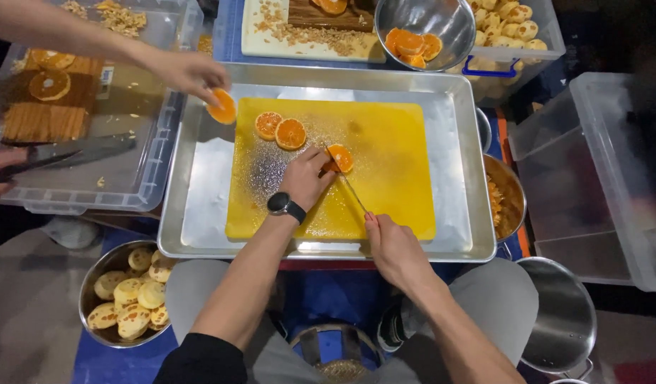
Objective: Slicing and dicing orange halves on a cutting board and transferring the pieces into a collection bowl.
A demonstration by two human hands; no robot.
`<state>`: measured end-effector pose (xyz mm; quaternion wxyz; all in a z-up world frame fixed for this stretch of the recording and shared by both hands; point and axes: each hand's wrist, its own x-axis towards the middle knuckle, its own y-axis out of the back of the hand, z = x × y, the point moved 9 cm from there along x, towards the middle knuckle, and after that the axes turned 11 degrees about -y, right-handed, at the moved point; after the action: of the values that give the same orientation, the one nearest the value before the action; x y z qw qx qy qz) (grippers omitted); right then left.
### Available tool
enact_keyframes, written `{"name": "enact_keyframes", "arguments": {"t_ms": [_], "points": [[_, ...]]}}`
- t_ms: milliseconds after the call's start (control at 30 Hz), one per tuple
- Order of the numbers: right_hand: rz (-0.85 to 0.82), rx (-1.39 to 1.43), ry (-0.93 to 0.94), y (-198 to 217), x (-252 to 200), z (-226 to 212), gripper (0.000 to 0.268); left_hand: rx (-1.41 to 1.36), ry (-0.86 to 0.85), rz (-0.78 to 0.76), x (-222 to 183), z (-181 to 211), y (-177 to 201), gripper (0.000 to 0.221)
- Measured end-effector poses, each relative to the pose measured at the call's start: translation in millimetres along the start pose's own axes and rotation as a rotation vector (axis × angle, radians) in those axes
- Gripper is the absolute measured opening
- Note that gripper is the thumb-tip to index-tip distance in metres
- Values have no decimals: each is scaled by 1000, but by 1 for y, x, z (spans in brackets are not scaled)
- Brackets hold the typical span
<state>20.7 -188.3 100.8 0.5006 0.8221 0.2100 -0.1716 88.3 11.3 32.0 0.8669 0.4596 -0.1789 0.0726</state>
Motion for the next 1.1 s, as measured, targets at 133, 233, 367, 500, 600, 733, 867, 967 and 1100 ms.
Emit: {"name": "enact_keyframes", "arguments": {"t_ms": [133,233,367,500,600,733,867,967,1100], "points": [[20,-23,44,-6,21,-11,54,-32,3,-31,-2,-8,-6,22],[39,-45,63,-10,26,-19,54,-11,-15,-44,-3,-13,-12,21],[-19,-55,13,0,4,2,54,18,-44,-42,1,-10,-10,20],[-67,-72,-56,25,-31,36,48,55,-41,-134,10,3,9,22],[-148,90,-147,34,-41,76,51,178,-27,-342,28,18,17,39],[-94,487,-311,29,-26,111,45,294,-124,-603,48,30,-5,61],[-63,259,-202,22,-8,88,48,272,-65,-770,60,7,-36,42],[-62,233,-211,13,12,70,53,249,48,-680,53,-31,-62,55],[-34,233,-152,11,38,48,53,107,240,-541,38,5,-28,62]]}}
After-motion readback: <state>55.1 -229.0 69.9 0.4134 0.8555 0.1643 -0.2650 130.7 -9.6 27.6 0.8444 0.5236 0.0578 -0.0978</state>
